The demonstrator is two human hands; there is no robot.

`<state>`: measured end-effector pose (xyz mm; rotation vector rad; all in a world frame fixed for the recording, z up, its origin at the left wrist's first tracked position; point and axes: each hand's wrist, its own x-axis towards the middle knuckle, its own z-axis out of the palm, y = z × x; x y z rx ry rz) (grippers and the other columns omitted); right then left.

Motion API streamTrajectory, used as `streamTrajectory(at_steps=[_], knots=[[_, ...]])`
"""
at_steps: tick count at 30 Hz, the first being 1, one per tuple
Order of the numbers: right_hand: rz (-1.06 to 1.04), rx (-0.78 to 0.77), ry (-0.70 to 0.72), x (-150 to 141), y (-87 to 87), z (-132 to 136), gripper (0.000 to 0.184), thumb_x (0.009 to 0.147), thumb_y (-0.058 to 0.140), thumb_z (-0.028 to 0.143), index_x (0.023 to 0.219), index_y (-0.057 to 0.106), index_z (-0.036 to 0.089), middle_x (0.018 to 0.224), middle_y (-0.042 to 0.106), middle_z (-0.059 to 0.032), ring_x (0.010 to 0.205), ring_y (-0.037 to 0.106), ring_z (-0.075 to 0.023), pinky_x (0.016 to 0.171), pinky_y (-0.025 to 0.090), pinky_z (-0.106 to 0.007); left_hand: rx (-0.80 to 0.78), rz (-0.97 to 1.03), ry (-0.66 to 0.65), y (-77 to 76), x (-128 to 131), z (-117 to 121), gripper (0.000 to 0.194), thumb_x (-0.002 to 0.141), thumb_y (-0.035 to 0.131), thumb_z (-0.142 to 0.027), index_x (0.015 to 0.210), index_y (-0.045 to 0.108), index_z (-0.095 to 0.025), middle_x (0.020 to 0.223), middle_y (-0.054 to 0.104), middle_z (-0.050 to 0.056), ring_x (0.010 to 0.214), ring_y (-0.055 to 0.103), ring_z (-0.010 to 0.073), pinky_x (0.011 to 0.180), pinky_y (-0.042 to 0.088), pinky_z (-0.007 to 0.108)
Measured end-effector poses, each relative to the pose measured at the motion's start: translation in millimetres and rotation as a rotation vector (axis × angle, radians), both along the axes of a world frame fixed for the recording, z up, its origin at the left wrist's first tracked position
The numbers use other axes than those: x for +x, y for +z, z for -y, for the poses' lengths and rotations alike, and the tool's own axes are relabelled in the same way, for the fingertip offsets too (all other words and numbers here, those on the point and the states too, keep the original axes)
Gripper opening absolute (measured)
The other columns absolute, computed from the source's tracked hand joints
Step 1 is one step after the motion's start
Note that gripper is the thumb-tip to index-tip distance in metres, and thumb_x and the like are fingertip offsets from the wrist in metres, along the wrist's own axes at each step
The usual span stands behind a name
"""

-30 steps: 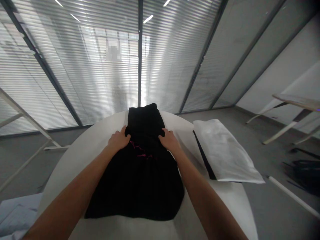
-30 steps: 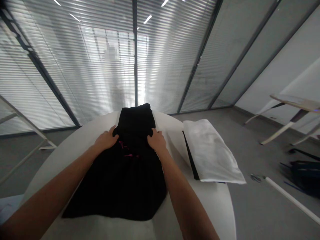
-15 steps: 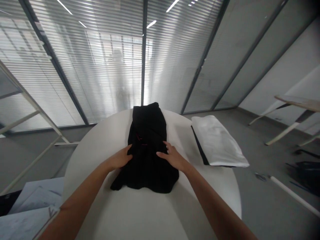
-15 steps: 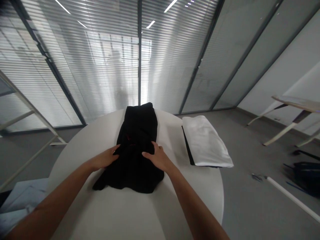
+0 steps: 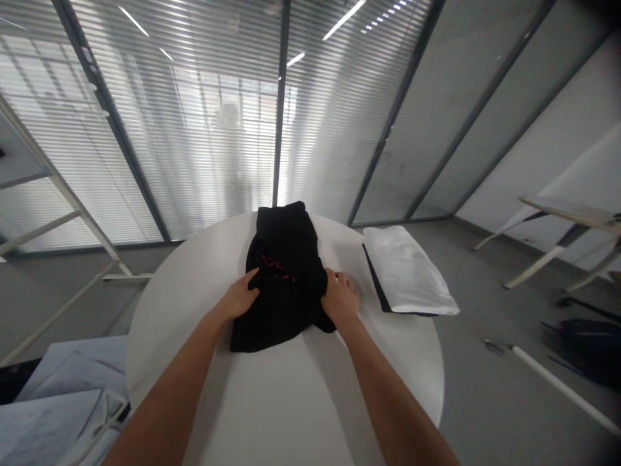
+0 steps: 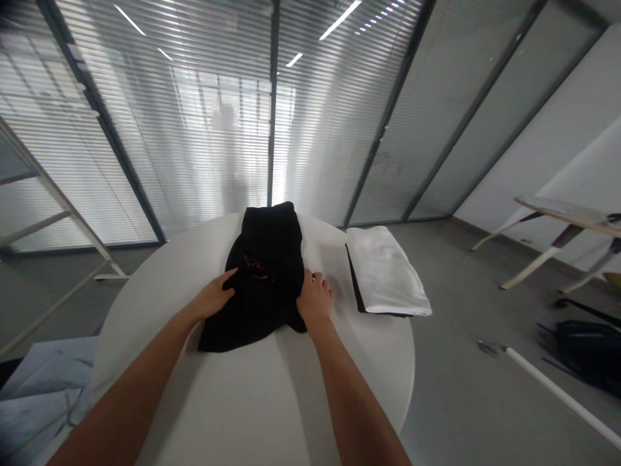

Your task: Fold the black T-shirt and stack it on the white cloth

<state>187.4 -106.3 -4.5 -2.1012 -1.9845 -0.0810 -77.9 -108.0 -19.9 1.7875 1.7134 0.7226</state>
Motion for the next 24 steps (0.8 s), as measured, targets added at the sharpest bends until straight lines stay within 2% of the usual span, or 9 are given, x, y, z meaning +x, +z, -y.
streamTrajectory(at_steps=[2, 4, 9, 13, 17, 20, 22, 24], knots=[[0.021, 0.035, 0.003, 4.8, 1.7, 4.9, 0.046, 0.085, 0.045, 0.012, 0.129, 0.049, 0.025, 0.122, 0.052, -0.0124, 0.107, 0.054, -0.029, 0.084, 0.042, -0.04, -0.017, -0.122, -0.041, 2.4, -8.3, 6.0, 0.073, 0.082, 0.048, -0.024, 0.152, 0.027, -0.02, 0.131, 0.061, 0.012, 0.111, 0.063, 0.0264, 0.096, 0.045, 0.038], [0.007, 0.052, 0.033, 6.8, 4.6, 9.5, 0.044, 0.084, 0.049, 0.015, 0.128, 0.05, 0.024, 0.123, 0.052, -0.0121, 0.107, 0.054, -0.0281, 0.086, 0.042, -0.039, -0.055, -0.226, -0.063, 7.3, -16.3, 10.9, 0.075, 0.083, 0.047, -0.027, 0.153, 0.022, -0.022, 0.121, 0.067, 0.013, 0.099, 0.067, 0.0276, 0.089, 0.047, 0.04], [-0.085, 0.115, 0.13, 5.5, 13.0, 15.8, 0.042, 0.084, 0.055, 0.023, 0.126, 0.052, 0.022, 0.119, 0.057, -0.0099, 0.104, 0.057, -0.0257, 0.086, 0.043, -0.034, -0.078, -0.256, -0.095, 15.3, -31.1, 16.5, 0.071, 0.082, 0.05, -0.032, 0.15, 0.032, -0.021, 0.129, 0.063, 0.012, 0.11, 0.063, 0.0288, 0.091, 0.045, 0.037], [-0.144, 0.126, 0.194, 1.5, 17.9, 20.3, 0.035, 0.088, 0.053, 0.029, 0.123, 0.051, 0.023, 0.11, 0.065, -0.0073, 0.094, 0.063, -0.0237, 0.079, 0.044, -0.033, -0.115, -0.341, 0.015, 12.4, -44.0, 15.3, 0.07, 0.084, 0.048, -0.044, 0.148, 0.035, -0.021, 0.129, 0.061, 0.015, 0.114, 0.061, 0.0329, 0.092, 0.044, 0.041], [-0.171, 0.124, 0.241, -2.2, 21.6, 24.7, 0.026, 0.092, 0.05, 0.034, 0.115, 0.055, 0.024, 0.106, 0.068, -0.0058, 0.087, 0.065, -0.0226, 0.073, 0.044, -0.032, -0.175, -0.416, 0.159, 8.8, -54.7, 11.7, 0.082, 0.081, 0.048, -0.057, 0.149, 0.031, -0.015, 0.127, 0.061, 0.022, 0.115, 0.058, 0.0391, 0.092, 0.043, 0.047], [-0.177, 0.168, 0.269, -2.2, 23.7, 24.8, 0.021, 0.091, 0.052, 0.036, 0.104, 0.059, 0.021, 0.098, 0.068, -0.007, 0.091, 0.062, -0.0238, 0.078, 0.044, -0.033, -0.143, -0.325, 0.166, 13.4, -52.9, 11.7, 0.078, 0.079, 0.052, -0.059, 0.143, 0.042, -0.015, 0.126, 0.062, 0.021, 0.115, 0.058, 0.0377, 0.094, 0.043, 0.046], [-0.207, 0.227, 0.274, -0.1, 25.2, 22.8, 0.018, 0.089, 0.054, 0.035, 0.097, 0.059, 0.02, 0.095, 0.066, -0.0076, 0.096, 0.06, -0.0247, 0.083, 0.043, -0.034, -0.126, -0.144, 0.121, 21.6, -46.1, 15.1, 0.071, 0.077, 0.056, -0.056, 0.135, 0.051, -0.016, 0.122, 0.065, 0.017, 0.11, 0.062, 0.0334, 0.092, 0.046, 0.041], [-0.273, 0.263, 0.256, 4.0, 27.1, 20.1, 0.016, 0.087, 0.054, 0.033, 0.095, 0.057, 0.02, 0.095, 0.064, -0.007, 0.096, 0.058, -0.024, 0.084, 0.043, -0.033, -0.15, 0.089, 0.079, 32.4, -37.3, 20.8, 0.068, 0.074, 0.062, -0.051, 0.133, 0.054, -0.018, 0.113, 0.07, 0.013, 0.1, 0.066, 0.0291, 0.086, 0.05, 0.037]])
